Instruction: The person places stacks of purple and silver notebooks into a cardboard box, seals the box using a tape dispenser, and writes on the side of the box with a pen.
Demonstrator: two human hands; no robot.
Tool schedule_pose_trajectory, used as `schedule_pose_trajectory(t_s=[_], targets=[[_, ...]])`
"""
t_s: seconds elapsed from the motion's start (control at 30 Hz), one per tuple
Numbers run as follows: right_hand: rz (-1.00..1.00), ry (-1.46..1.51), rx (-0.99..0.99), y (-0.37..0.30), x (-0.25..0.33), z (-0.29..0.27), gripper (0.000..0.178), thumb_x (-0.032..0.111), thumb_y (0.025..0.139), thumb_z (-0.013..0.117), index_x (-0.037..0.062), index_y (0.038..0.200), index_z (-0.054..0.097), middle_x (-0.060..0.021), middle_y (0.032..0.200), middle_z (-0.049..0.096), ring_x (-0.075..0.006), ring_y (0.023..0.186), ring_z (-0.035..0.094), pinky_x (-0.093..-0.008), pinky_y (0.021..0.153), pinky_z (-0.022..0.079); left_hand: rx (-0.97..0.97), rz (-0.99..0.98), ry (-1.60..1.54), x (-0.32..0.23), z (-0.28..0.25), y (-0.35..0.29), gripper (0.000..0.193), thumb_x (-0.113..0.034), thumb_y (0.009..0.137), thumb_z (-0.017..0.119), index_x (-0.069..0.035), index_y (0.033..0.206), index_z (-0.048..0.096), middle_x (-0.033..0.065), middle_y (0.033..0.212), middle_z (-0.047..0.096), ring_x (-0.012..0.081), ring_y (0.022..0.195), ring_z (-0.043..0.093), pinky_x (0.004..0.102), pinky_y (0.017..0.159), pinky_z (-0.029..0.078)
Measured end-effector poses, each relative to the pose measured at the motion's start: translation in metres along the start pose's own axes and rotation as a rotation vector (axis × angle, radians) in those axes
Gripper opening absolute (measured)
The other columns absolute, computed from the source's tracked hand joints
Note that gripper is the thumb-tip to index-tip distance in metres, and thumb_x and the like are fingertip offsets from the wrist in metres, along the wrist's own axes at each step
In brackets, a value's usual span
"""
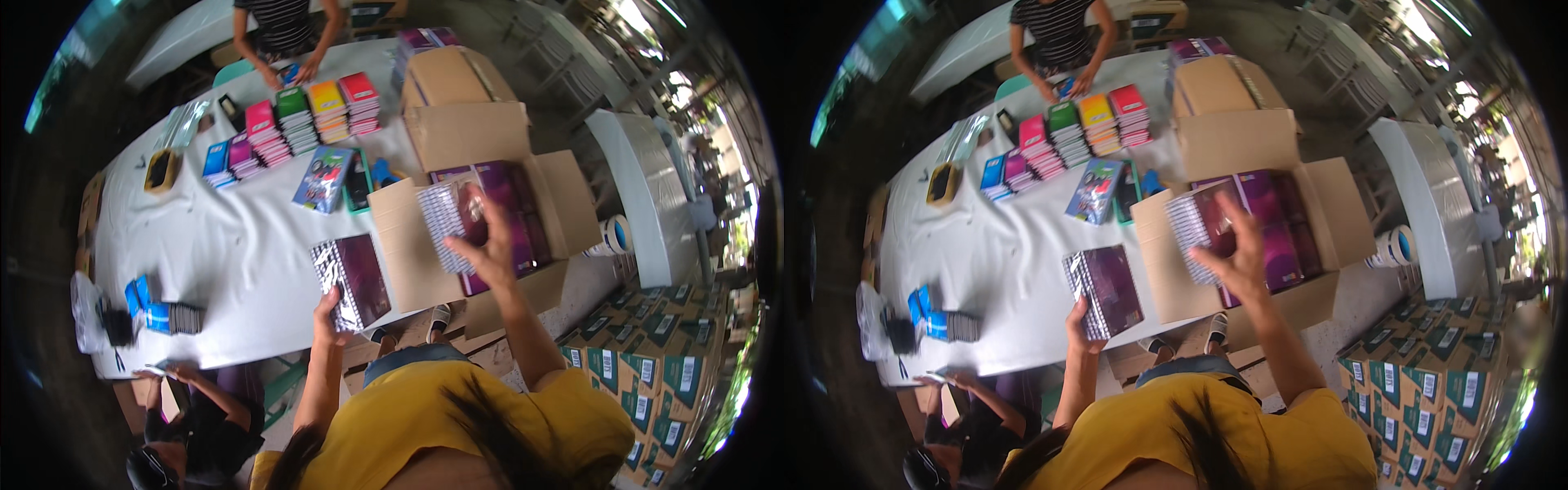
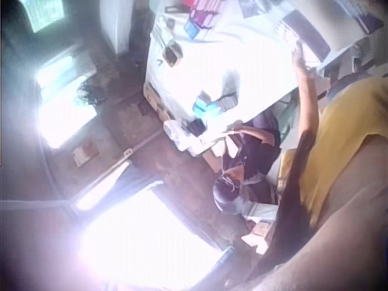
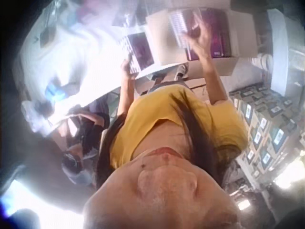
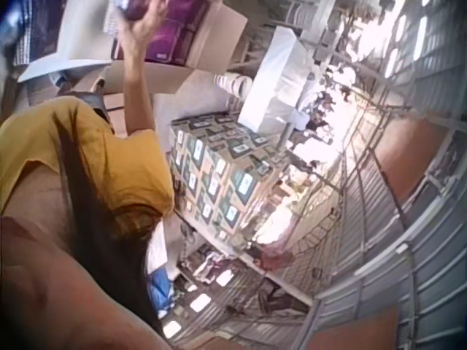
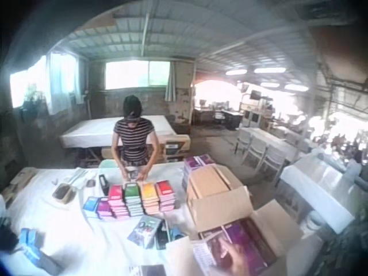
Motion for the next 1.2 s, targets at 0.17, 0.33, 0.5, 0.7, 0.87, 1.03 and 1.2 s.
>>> schedule_pose_trajectory(t_s=[0.17,0.33,0.5,0.7,0.87,1.03,1.2], targets=[[0.129,-0.854,-0.296,0.011,-0.099,-0.146,0.083,0.035,0.061,0.086,0.0281,0.137,0.053,-0.0261,0.126,0.045,-0.0411,0.115,0.046,-0.0515,0.095,0.042,-0.008,-0.072,0.035,0.051,0.042,0.006,0.055,-0.033,0.088,0.064,0.001,0.130,0.049,0.0132,0.117,0.064,0.0260,0.105,0.064,0.0395,0.096,0.050],[0.337,-0.861,-0.046,0.035,-0.191,-0.129,0.086,0.058,0.073,0.073,0.0236,0.146,0.041,-0.0292,0.145,0.034,-0.0467,0.135,0.030,-0.0546,0.113,0.024,0.158,-0.069,-0.003,0.100,0.096,0.019,0.056,-0.030,0.091,0.059,0.000,0.136,0.044,0.0156,0.127,0.059,0.0295,0.111,0.061,0.0419,0.097,0.050],[0.277,-0.762,0.101,0.041,-0.231,-0.132,0.087,0.067,0.089,0.044,0.0070,0.150,0.029,-0.0252,0.159,-0.002,-0.0431,0.146,0.002,-0.0540,0.118,0.007,0.323,-0.122,0.058,0.153,0.167,0.034,0.074,-0.051,0.091,0.056,-0.008,0.147,0.034,0.0104,0.143,0.046,0.0307,0.131,0.045,0.0517,0.109,0.035],[-0.033,0.242,0.343,-0.046,-0.046,-0.171,0.099,0.055,0.079,0.066,0.0204,0.156,0.014,-0.0243,0.159,0.004,-0.0405,0.147,0.001,-0.0517,0.119,0.009,0.312,-0.205,0.108,0.224,0.223,0.052,0.081,-0.072,0.089,0.041,-0.014,0.146,0.035,0.0097,0.141,0.048,0.0316,0.128,0.047,0.0547,0.106,0.038],[0.446,-0.221,0.310,-0.064,-0.067,-0.247,0.086,0.030,0.062,0.074,0.0209,0.143,0.048,-0.0243,0.149,0.031,-0.0448,0.124,0.047,-0.0534,0.100,0.042,0.357,-0.448,0.336,0.298,0.260,0.059,0.086,-0.072,0.091,0.033,-0.011,0.151,0.025,0.0118,0.154,0.031,0.0305,0.141,0.030,0.0508,0.114,0.020],[0.517,-0.704,0.487,-0.059,-0.121,-0.252,0.078,0.031,0.066,0.071,0.0216,0.140,0.051,-0.0242,0.150,0.030,-0.0477,0.119,0.046,-0.0540,0.088,0.047,0.291,-0.280,0.718,0.303,0.258,0.052,0.071,-0.056,0.100,0.035,-0.012,0.154,0.019,0.0147,0.159,0.021,0.0343,0.143,0.026,0.0558,0.112,0.020],[0.218,-0.736,0.327,-0.060,-0.153,-0.217,0.061,0.048,0.081,0.064,0.0192,0.134,0.057,-0.0218,0.156,0.021,-0.0477,0.137,0.025,-0.0648,0.104,0.030,0.143,-0.128,0.859,0.240,0.219,0.023,0.062,-0.045,0.099,0.047,-0.007,0.147,0.036,0.0122,0.143,0.046,0.0269,0.119,0.052,0.0444,0.096,0.040]])
Point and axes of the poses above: each hand's wrist, its own y-axis towards the middle knuckle, its own z-axis out of the palm, x = y × z, the point moved 5 cm from there along y, towards the middle knuckle
